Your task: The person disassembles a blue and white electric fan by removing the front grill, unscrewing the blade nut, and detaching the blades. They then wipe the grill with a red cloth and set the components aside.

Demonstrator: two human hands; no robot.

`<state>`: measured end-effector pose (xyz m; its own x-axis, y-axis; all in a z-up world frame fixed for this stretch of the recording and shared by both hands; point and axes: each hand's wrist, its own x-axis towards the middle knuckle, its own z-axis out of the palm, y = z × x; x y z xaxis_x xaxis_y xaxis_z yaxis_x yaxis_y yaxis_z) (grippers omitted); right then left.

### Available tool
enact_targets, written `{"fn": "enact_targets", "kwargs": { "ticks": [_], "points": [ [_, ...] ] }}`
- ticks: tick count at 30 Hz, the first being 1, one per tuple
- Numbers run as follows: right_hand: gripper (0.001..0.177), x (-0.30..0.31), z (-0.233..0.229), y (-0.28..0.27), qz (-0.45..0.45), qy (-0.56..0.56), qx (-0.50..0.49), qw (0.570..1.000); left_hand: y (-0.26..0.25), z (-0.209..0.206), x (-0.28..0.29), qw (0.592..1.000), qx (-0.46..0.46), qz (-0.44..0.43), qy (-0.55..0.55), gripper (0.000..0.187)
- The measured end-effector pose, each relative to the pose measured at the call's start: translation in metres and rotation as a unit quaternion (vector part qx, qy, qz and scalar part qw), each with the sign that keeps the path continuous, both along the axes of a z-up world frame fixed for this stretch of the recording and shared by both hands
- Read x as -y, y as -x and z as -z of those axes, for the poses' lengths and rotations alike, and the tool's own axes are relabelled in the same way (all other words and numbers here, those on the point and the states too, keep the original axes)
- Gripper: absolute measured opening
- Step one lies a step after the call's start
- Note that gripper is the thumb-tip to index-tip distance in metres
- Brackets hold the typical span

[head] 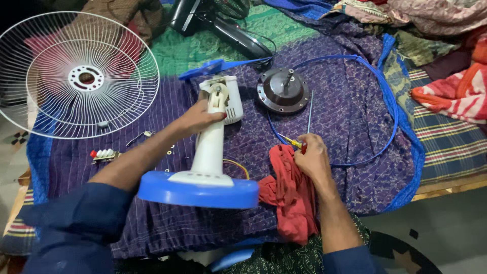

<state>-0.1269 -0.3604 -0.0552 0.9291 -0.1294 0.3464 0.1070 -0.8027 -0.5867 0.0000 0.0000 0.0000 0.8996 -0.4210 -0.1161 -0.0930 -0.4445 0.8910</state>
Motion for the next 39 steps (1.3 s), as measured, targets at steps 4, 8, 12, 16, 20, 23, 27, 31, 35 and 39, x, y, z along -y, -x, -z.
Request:
{"fn": "enact_targets", "kwargs": {
  "ticks": [4,8,12,16,20,23,27,31,35,39],
  "points": [
    [0.038,-0.003,0.003,0.001,-0.005,-0.004,0.006,1.000,0.011,-0.017,-0.012,0.993,0.024,0.067,-0.098,0.069],
    [0.039,-0.002,0.007,0.000,-0.008,-0.010,0.001,1.000,0.031,-0.036,-0.015,0.984,-0.049,0.067,-0.155,0.072],
    [0.043,0.001,0.011,-0.002,-0.012,0.017,0.030,0.999,0.055,-0.037,-0.025,0.988,-0.046,0.053,-0.136,0.096],
    [0.045,0.002,0.010,-0.004,0.041,0.015,0.016,0.999,0.083,-0.027,-0.043,0.989,0.096,0.088,-0.066,0.090],
    [0.055,0.006,0.003,0.000,0.077,-0.063,-0.013,0.995,0.114,-0.012,-0.042,0.998,-0.024,-0.059,0.023,0.094],
    [0.052,0.002,0.000,0.002,0.069,-0.027,-0.014,0.997,0.136,-0.008,-0.041,0.985,-0.069,-0.092,0.131,0.085],
    [0.048,-0.001,0.002,0.001,0.059,-0.021,-0.002,0.998,0.159,-0.002,-0.039,0.926,-0.174,-0.130,0.307,0.072],
    [0.048,0.004,0.012,-0.001,0.053,-0.017,0.017,0.998,0.174,0.018,-0.028,0.866,-0.192,-0.142,0.439,0.068],
    [0.047,0.014,0.027,-0.005,0.068,-0.046,0.029,0.996,0.180,0.034,-0.016,0.864,-0.203,-0.101,0.450,0.063],
    [0.030,0.027,0.022,-0.004,0.053,-0.189,0.131,0.972,0.185,0.030,-0.009,0.887,-0.167,-0.161,0.400,0.071]
  ]
}}
